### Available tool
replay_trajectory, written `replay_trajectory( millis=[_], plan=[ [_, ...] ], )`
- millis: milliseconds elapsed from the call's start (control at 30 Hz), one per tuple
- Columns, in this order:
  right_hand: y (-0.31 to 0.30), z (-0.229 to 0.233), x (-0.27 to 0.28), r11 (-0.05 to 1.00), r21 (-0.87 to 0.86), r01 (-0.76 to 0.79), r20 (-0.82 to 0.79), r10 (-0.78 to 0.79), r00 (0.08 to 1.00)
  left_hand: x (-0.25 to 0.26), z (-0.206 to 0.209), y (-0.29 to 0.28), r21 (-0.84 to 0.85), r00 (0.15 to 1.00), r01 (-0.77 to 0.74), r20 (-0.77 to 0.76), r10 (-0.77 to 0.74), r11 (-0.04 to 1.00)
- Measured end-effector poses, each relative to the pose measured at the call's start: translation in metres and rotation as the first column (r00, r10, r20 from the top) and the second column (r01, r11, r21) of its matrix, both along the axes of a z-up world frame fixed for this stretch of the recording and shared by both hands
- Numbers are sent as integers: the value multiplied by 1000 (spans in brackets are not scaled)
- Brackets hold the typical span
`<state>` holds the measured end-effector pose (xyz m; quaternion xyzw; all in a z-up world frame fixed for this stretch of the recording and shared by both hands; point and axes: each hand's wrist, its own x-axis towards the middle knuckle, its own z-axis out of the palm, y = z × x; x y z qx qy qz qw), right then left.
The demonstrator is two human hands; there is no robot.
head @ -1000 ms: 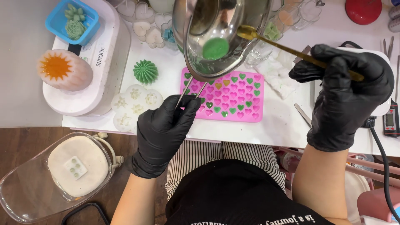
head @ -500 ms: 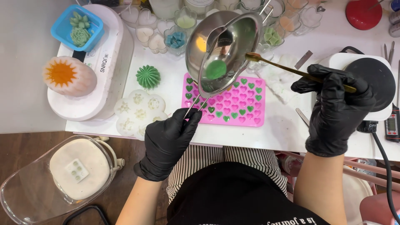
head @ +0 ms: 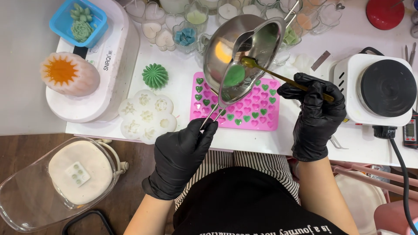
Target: Pouring melted green wax into heart-shaped silicone molds using a small metal pot and a spoon.
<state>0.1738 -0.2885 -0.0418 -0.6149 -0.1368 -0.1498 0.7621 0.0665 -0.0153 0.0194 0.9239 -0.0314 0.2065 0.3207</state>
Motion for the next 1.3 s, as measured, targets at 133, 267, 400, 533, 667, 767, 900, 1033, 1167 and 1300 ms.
replay_trajectory(
  millis=[133,267,400,533,667,767,900,1033,1167,1300],
  plan=[
    [2,-3,0,1000,23,-9,1,9,1000,-1,2,0,20,1000,0,5,0,1000],
    [4,-3,-1,1000,30,-8,-28,9,1000,-1,0,1,14,1000,9,14,-9,1000],
    [6,-4,-1,999,49,-1,-50,4,999,-1,-1,1,12,1000,7,11,-7,1000],
    [6,-6,-2,998,69,-4,-79,10,997,-1,-2,0,44,1000,19,23,-20,999],
    [7,-6,-3,998,67,19,-150,-8,989,0,-4,-2,88,999,17,46,-21,996],
    [8,-6,-3,995,101,14,-211,8,978,0,-5,-4,130,1000,1,25,-4,992],
    [6,-6,-4,992,125,17,-291,20,956,-1,-9,-6,125,1000,10,28,-14,992],
    [0,-8,-4,989,149,-14,-399,73,914,-1,-11,-8,90,1000,0,-13,1,996],
    [-5,-6,-5,987,158,17,-437,55,898,-2,-18,-9,65,1000,-20,6,20,998],
    [-7,-3,-5,990,135,30,-444,34,895,-2,-21,-13,41,999,-27,36,25,999]
  ],
)
